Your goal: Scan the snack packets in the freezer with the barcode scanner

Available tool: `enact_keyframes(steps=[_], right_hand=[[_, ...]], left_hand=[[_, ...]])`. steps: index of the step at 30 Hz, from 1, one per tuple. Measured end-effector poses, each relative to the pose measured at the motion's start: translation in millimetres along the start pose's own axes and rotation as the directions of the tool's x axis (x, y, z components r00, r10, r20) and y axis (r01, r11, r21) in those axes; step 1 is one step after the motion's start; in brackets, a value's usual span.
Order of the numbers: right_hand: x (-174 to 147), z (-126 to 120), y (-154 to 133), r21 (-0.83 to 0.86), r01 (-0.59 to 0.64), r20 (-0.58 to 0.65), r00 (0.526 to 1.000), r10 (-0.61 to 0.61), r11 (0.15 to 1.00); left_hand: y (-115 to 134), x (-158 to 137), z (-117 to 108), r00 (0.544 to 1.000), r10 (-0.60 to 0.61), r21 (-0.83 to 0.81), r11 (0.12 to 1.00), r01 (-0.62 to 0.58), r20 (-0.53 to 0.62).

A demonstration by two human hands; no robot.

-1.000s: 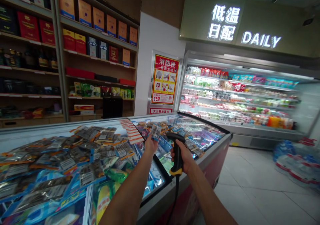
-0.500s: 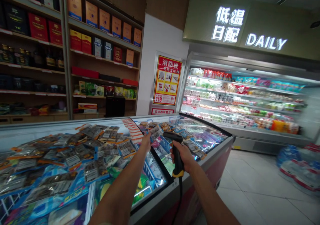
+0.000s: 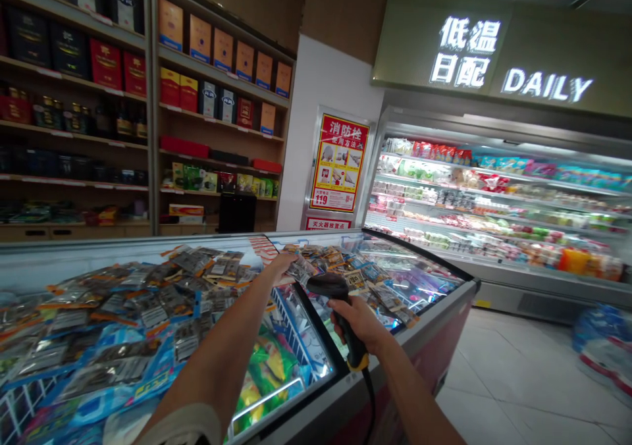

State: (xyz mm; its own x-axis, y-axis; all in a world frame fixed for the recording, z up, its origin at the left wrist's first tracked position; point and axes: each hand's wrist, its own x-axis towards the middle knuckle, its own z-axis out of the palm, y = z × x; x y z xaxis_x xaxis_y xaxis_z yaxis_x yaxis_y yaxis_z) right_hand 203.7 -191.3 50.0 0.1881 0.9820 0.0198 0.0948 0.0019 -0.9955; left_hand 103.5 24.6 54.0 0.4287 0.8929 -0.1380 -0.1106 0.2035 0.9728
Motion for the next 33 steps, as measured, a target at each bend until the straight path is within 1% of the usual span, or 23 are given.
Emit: enact_keyframes(steps=[6, 12, 14, 16, 19, 21, 23, 25, 27, 30, 32, 33], right_hand=[[-0.4, -2.3, 0.6, -0.024, -0.008, 0.019, 1.000, 0.009, 1.000], [-3.4, -3.3, -3.3, -0.027, -0.012, 0.008, 1.000, 0.012, 1.000], [-0.9, -4.2, -2.9, 0.036, 0.005, -0.048, 0.999, -0.003, 0.999], [4.5, -4.9, -1.1, 0.138, 0.046, -0.141, 0.990, -0.026, 0.989], [15.6, -4.0, 2.8, 0.269, 0.105, -0.283, 0.959, -0.026, 0.957], [22.9, -1.6, 5.6, 0.299, 0.089, -0.337, 0.942, 0.017, 0.950], [29.1, 1.3, 8.5, 0.304, 0.058, -0.374, 0.925, 0.063, 0.951], [34.3, 2.7, 11.6, 0.314, 0.051, -0.435, 0.895, 0.096, 0.948], [39.0, 1.5, 14.9, 0.349, 0.070, -0.509, 0.852, 0.126, 0.934], [44.2, -4.4, 18.8, 0.410, 0.127, -0.595, 0.787, 0.160, 0.903], [44.8, -9.2, 19.6, 0.429, 0.162, -0.622, 0.766, 0.161, 0.889], [43.7, -11.5, 19.2, 0.438, 0.163, -0.616, 0.770, 0.164, 0.884]], left_hand=[[4.7, 0.1, -6.9, 1.000, 0.000, 0.150, 0.989, -0.004, 0.025], [10.2, -5.2, -12.4, 0.997, 0.057, 0.289, 0.955, -0.067, 0.042], [12.8, -8.4, -12.6, 0.995, 0.085, 0.337, 0.937, -0.096, 0.047], [13.1, -12.6, -8.8, 0.992, 0.107, 0.377, 0.917, -0.127, 0.074], [9.1, -20.0, 7.0, 0.978, 0.137, 0.401, 0.896, -0.189, 0.157], [5.9, -24.9, 22.3, 0.963, 0.171, 0.388, 0.890, -0.241, 0.208], [3.7, -29.2, 38.2, 0.947, 0.223, 0.352, 0.888, -0.296, 0.233], [1.1, -33.8, 52.6, 0.932, 0.284, 0.296, 0.891, -0.343, 0.226], [-4.8, -39.6, 64.2, 0.921, 0.328, 0.223, 0.901, -0.372, 0.212], [-22.8, -48.9, 76.3, 0.915, 0.332, 0.145, 0.918, -0.369, 0.228], [-36.7, -51.3, 80.1, 0.916, 0.332, 0.131, 0.921, -0.366, 0.225], [-42.4, -50.2, 80.1, 0.916, 0.345, 0.126, 0.919, -0.374, 0.205]])
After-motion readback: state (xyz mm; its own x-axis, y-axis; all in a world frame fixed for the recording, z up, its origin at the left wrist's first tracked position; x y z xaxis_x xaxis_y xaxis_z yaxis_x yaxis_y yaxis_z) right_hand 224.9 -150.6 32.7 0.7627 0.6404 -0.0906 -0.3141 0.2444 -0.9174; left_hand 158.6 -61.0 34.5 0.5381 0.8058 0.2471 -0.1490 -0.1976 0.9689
